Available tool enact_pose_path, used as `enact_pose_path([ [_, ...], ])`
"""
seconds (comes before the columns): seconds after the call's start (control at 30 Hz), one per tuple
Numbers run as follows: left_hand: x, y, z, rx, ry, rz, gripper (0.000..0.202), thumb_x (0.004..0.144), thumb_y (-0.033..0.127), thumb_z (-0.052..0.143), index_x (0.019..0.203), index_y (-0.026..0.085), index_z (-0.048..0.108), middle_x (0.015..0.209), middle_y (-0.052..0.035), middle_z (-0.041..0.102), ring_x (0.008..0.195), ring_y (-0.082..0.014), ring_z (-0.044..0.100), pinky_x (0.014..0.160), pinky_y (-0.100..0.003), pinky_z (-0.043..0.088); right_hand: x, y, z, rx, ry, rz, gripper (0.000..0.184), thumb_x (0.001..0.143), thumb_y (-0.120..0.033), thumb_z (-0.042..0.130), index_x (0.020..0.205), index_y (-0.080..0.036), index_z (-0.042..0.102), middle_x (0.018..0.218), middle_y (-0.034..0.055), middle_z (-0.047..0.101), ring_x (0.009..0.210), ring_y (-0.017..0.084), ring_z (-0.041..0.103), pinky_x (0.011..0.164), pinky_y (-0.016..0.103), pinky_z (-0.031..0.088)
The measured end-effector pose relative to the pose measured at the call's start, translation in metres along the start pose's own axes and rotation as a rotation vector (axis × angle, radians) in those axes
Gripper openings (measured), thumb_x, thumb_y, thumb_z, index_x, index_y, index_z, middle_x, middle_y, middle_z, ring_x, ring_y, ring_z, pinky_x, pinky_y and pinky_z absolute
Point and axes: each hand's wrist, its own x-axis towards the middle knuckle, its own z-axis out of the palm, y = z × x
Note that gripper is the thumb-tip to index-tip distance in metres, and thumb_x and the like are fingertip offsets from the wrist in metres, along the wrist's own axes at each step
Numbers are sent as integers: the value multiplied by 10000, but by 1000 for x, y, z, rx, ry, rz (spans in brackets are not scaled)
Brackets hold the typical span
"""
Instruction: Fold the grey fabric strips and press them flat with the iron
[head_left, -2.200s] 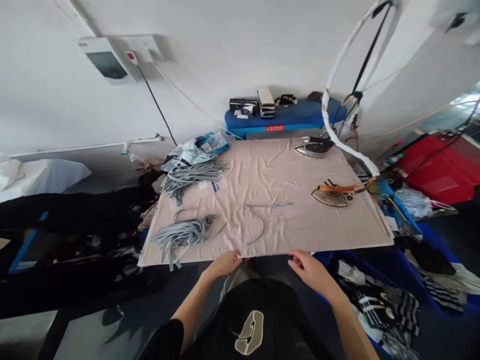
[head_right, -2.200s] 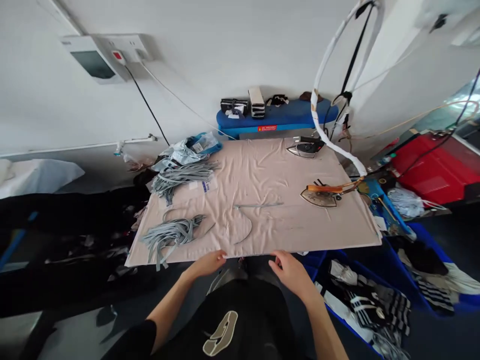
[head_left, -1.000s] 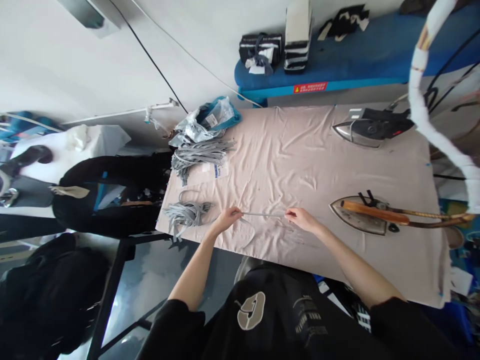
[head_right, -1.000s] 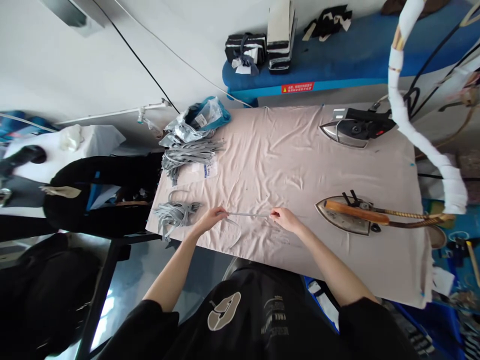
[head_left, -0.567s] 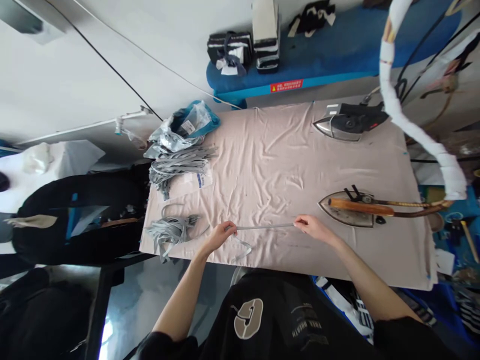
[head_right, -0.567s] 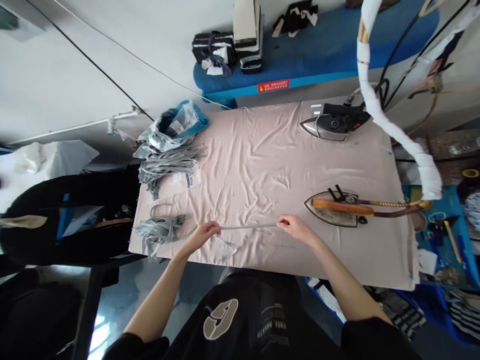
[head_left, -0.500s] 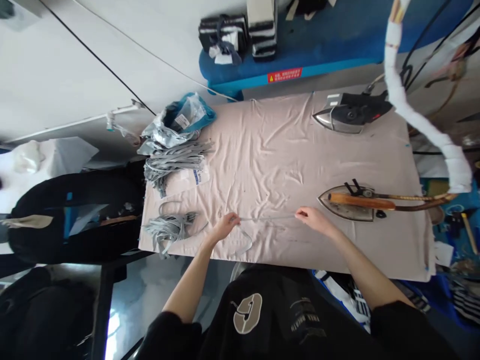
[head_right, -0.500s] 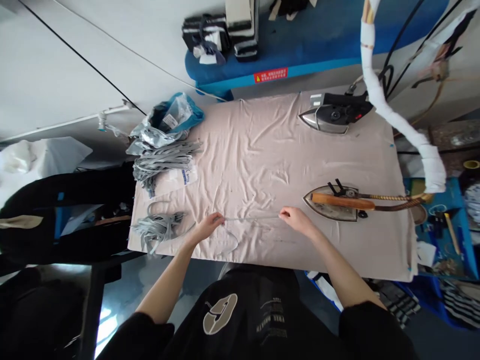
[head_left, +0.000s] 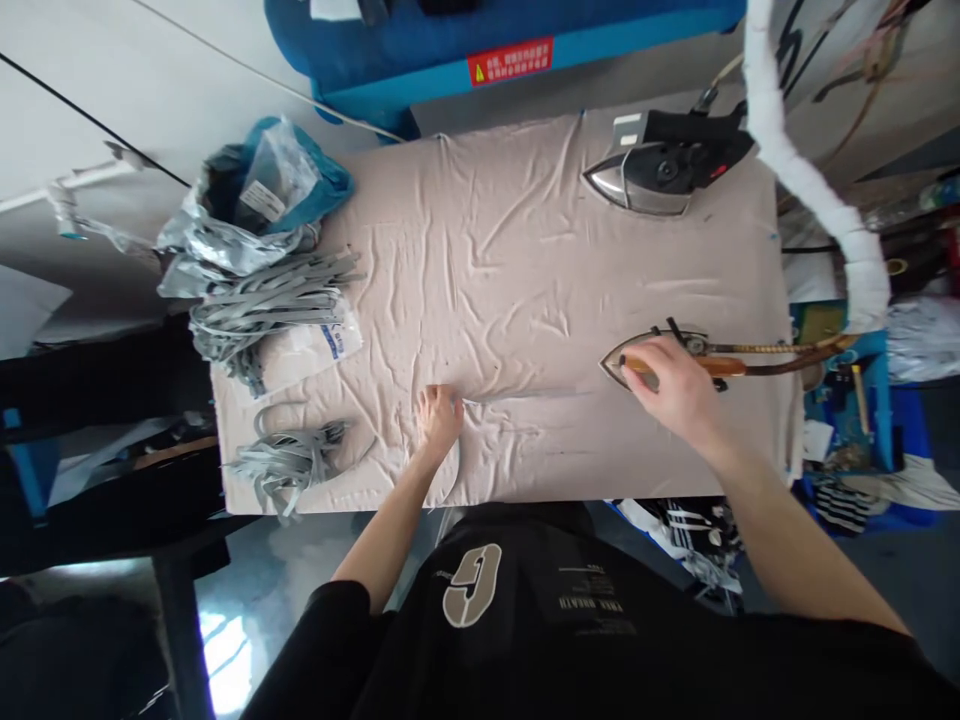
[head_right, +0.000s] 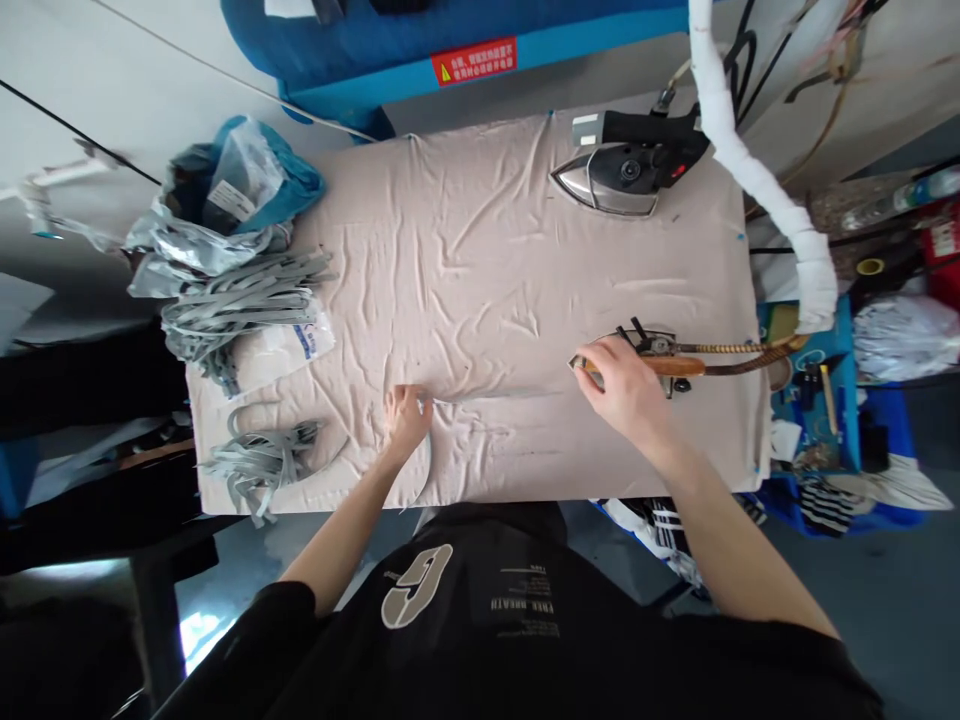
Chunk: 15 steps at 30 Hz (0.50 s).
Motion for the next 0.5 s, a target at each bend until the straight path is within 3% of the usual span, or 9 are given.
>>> enact_pose_path([
  [0.07, -9, 17, 1, 27, 41, 45, 353, 909, 169, 537, 1251, 137, 615, 1334, -195, 575, 1234, -362, 523, 1053, -541, 417, 3, 11, -17, -214, 37, -51, 418, 989, -427, 494, 1303, -181, 619, 1243, 158, 648, 1195, 315, 584, 999, 444, 462],
  [0.13, -19, 43, 7, 58, 18, 210, 428, 896, 145, 530, 1320, 154, 594, 1378, -171, 572, 1240, -342, 525, 1065, -511, 415, 9, 25, -20, -421, -35, -12, 569, 937, -496, 568, 1383, -143, 565, 1217, 200, 654, 1131, 365, 605, 906, 465, 480],
  [0.2, -28, 71, 17, 103, -45, 411, 497, 883, 136, 529, 1378, 159, 567, 1379, -159, 589, 1221, -319, 547, 1055, -473, 431, 16, 40, -14, -510, -169, 72, 705, 895, -542, 609, 1437, -104, 509, 1149, 221, 680, 1045, 372, 640, 816, 436, 484],
  [0.3, -38, 107, 36, 162, -111, 529, 589, 895, 165, 518, 1481, 108, 477, 1436, -183, 561, 1262, -320, 539, 1094, -472, 416, 23, 56, 1, -502, -283, 177, 790, 891, -580, 588, 1504, -106, 433, 1103, 214, 717, 909, 333, 679, 703, 379, 442],
  [0.4, -41, 120, 51, 197, -156, 553, 602, 941, 194, 466, 1525, 57, 419, 1512, -201, 509, 1370, -327, 479, 1176, -499, 351, 21, 63, 8, -489, -257, 218, 787, 921, -614, 522, 1545, -154, 391, 1170, 205, 722, 844, 308, 692, 618, 358, 346],
  [0.5, -46, 114, 61, 213, -192, 580, 611, 970, 216, 421, 1552, 35, 380, 1594, -196, 434, 1475, -320, 389, 1238, -526, 284, 16, 67, 10, -504, -182, 206, 735, 934, -618, 503, 1540, -213, 408, 1221, 173, 719, 889, 294, 699, 585, 349, 257],
])
